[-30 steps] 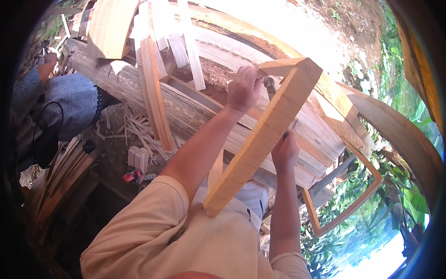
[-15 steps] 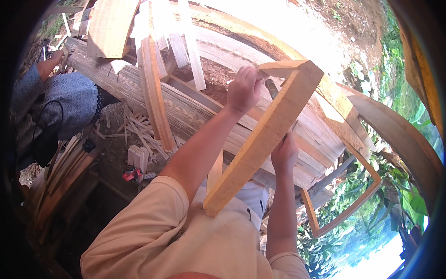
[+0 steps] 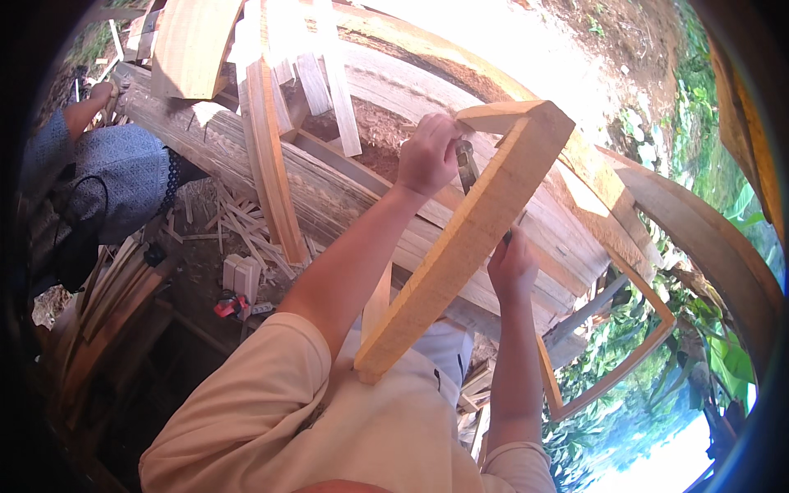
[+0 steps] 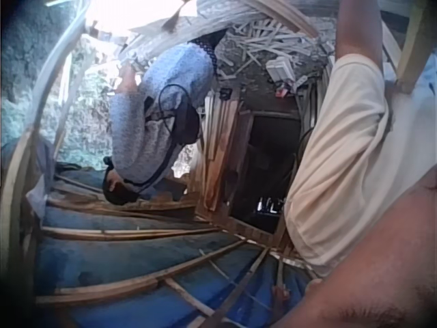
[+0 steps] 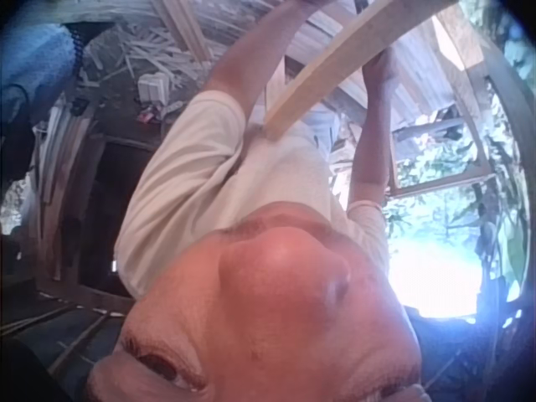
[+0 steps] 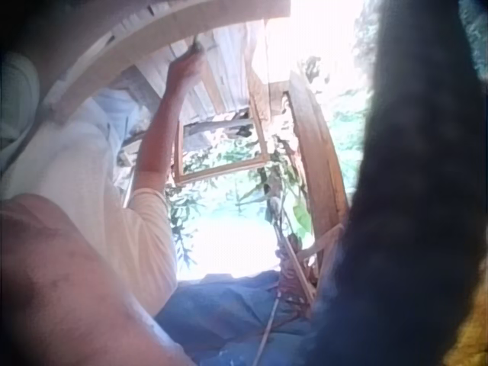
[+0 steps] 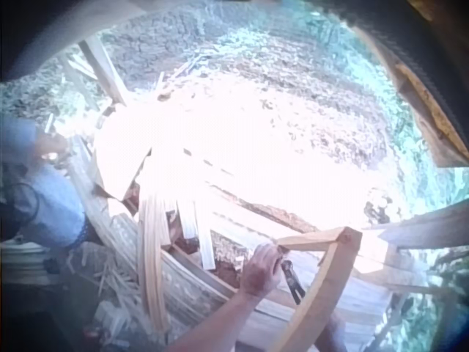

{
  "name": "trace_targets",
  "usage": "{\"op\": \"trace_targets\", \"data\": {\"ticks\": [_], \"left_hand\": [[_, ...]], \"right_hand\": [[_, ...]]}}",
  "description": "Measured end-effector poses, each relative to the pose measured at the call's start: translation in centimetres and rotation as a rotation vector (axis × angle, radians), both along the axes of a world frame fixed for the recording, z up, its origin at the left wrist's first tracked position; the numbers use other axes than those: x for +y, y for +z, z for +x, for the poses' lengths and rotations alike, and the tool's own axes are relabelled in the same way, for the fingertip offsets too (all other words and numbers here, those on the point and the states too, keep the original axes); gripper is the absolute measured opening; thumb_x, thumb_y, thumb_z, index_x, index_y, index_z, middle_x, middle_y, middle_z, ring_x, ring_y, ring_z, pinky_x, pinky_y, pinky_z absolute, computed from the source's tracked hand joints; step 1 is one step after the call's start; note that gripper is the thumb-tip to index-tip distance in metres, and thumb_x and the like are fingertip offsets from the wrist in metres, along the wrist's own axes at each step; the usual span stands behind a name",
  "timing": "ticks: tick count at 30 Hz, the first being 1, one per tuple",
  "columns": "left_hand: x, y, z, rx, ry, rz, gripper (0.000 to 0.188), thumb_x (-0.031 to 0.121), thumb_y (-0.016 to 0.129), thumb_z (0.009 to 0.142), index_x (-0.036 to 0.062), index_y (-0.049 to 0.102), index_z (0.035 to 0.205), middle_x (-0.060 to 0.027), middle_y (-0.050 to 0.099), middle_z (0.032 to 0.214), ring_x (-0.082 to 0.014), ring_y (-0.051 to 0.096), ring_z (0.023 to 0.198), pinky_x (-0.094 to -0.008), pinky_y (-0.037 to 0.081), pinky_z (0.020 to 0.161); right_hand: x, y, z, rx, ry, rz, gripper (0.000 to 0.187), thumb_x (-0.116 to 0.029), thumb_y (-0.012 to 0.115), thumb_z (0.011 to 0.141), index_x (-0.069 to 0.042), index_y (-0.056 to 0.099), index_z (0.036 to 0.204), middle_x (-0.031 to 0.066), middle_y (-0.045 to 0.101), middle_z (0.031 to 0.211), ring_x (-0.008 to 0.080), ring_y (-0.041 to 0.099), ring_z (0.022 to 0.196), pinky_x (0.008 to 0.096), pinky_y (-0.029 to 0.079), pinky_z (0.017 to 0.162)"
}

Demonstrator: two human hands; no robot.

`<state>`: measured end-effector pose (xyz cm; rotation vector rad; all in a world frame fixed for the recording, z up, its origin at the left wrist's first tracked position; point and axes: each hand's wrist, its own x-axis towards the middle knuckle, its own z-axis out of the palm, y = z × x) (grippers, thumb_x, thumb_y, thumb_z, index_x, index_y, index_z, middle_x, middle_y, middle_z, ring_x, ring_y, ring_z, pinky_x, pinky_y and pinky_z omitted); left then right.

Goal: The person uses a hammer to drive nails into a wooden frame structure, securing the joints. They repeatedly position the frame and strike the nails to fasten the components together in an outdoor setting.

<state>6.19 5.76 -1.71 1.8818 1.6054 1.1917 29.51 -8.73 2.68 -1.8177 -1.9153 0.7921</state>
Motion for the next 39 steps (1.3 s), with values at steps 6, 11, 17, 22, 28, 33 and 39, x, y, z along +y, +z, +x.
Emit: {"op": "trace_targets", "data": {"ticks": [6, 11, 17, 22, 28, 33, 39], "left_hand": [[-0.4, 1.3, -0.1, 0.042, -0.009, -0.086, 0.016, 0.002, 0.07, 0.084, 0.0091, 0.061, 0.095, -0.0063, 0.063, 0.099, -0.0288, 0.065, 0.098, -0.0388, 0.06, 0.074], [-0.2, 0.5, -0.1, 0.078, 0.015, 0.006, 0.017, 0.002, 0.07, 0.083, 0.0071, 0.061, 0.096, -0.007, 0.063, 0.099, -0.0288, 0.064, 0.098, -0.037, 0.061, 0.075], [-0.2, 0.1, 0.0, 0.044, 0.006, 0.031, 0.018, 0.001, 0.07, 0.081, 0.0066, 0.059, 0.094, -0.0085, 0.063, 0.1, -0.0294, 0.064, 0.099, -0.038, 0.061, 0.074], [-0.1, -0.4, -0.1, 0.034, 0.015, 0.004, 0.017, 0.003, 0.072, 0.082, 0.0072, 0.059, 0.091, -0.0081, 0.063, 0.1, -0.0298, 0.064, 0.1, -0.0396, 0.061, 0.075], [-0.2, -0.1, 0.1, 0.031, 0.033, -0.004, 0.018, 0.003, 0.074, 0.082, 0.0075, 0.058, 0.089, -0.008, 0.064, 0.1, -0.0293, 0.065, 0.101, -0.0401, 0.061, 0.078], [0.1, -0.4, -0.1, 0.025, 0.021, 0.072, 0.016, 0.003, 0.074, 0.082, 0.0072, 0.059, 0.087, -0.0088, 0.066, 0.098, -0.0304, 0.064, 0.1, -0.0411, 0.057, 0.087], [0.2, -0.5, -0.1, 0.005, 0.0, 0.07, 0.015, 0.002, 0.073, 0.082, 0.0067, 0.06, 0.087, -0.0103, 0.067, 0.098, -0.0313, 0.063, 0.1, -0.0413, 0.055, 0.09]], "right_hand": [[1.3, 0.3, 0.3, -0.116, 0.077, 0.021, 0.018, 0.001, 0.062, 0.092, -0.004, 0.062, 0.109, 0.0181, 0.064, 0.083, 0.0423, 0.064, 0.07, 0.0506, 0.051, 0.061], [1.6, 0.4, 0.2, -0.103, 0.071, -0.001, 0.015, -0.001, 0.059, 0.094, -0.004, 0.062, 0.108, 0.0181, 0.064, 0.083, 0.0419, 0.065, 0.072, 0.0511, 0.051, 0.063], [1.3, 0.1, 0.7, -0.001, 0.066, 0.071, 0.016, -0.001, 0.061, 0.092, -0.004, 0.062, 0.108, 0.0177, 0.064, 0.082, 0.0418, 0.066, 0.072, 0.05, 0.051, 0.061], [1.3, -1.0, 1.1, 0.115, -0.071, -0.021, 0.019, -0.003, 0.066, 0.091, -0.002, 0.063, 0.11, 0.0173, 0.065, 0.082, 0.0414, 0.066, 0.071, 0.0478, 0.052, 0.062], [1.4, -1.7, 1.5, 0.2, -0.184, -0.068, 0.018, -0.006, 0.068, 0.091, -0.002, 0.064, 0.108, 0.0164, 0.065, 0.081, 0.0403, 0.066, 0.07, 0.0475, 0.052, 0.061], [2.4, 0.5, 1.1, -0.021, 0.045, 0.077, 0.016, -0.006, 0.067, 0.092, -0.004, 0.064, 0.107, 0.0185, 0.068, 0.082, 0.0409, 0.068, 0.07, 0.0478, 0.053, 0.06], [2.0, 0.1, 1.7, -0.021, 0.045, 0.064, 0.017, -0.005, 0.066, 0.092, -0.004, 0.064, 0.109, 0.0193, 0.068, 0.082, 0.0418, 0.067, 0.07, 0.0482, 0.052, 0.059]]}}
